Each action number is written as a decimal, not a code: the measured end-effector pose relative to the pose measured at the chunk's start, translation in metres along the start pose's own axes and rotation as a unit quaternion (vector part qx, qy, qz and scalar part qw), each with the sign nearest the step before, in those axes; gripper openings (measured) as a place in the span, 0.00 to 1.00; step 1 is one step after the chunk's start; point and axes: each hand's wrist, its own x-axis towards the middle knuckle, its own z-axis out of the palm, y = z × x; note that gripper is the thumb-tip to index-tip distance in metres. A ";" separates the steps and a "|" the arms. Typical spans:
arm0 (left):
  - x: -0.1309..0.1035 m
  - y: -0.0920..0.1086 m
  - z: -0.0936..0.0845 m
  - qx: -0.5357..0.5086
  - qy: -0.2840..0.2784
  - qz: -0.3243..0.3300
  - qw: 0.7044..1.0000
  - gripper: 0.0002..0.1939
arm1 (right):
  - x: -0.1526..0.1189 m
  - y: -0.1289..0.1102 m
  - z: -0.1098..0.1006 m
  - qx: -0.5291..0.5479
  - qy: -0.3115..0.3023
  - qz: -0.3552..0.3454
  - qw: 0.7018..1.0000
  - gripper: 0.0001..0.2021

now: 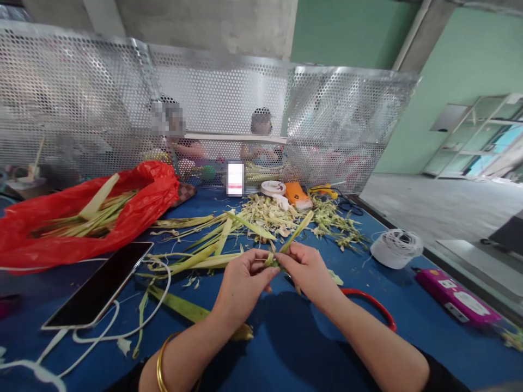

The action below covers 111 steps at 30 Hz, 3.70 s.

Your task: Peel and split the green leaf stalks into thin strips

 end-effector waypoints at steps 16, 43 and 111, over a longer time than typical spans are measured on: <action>0.004 0.014 -0.009 -0.052 0.088 -0.059 0.993 0.10 | -0.006 -0.011 -0.009 0.019 -0.043 -0.004 0.999 0.11; 0.003 0.021 -0.011 -0.002 0.069 -0.056 0.996 0.09 | -0.008 -0.018 -0.023 -0.041 -0.141 -0.093 0.985 0.18; -0.004 0.010 -0.003 -0.074 -0.073 -0.136 0.985 0.09 | -0.013 -0.012 -0.020 -0.030 0.172 -0.287 0.942 0.10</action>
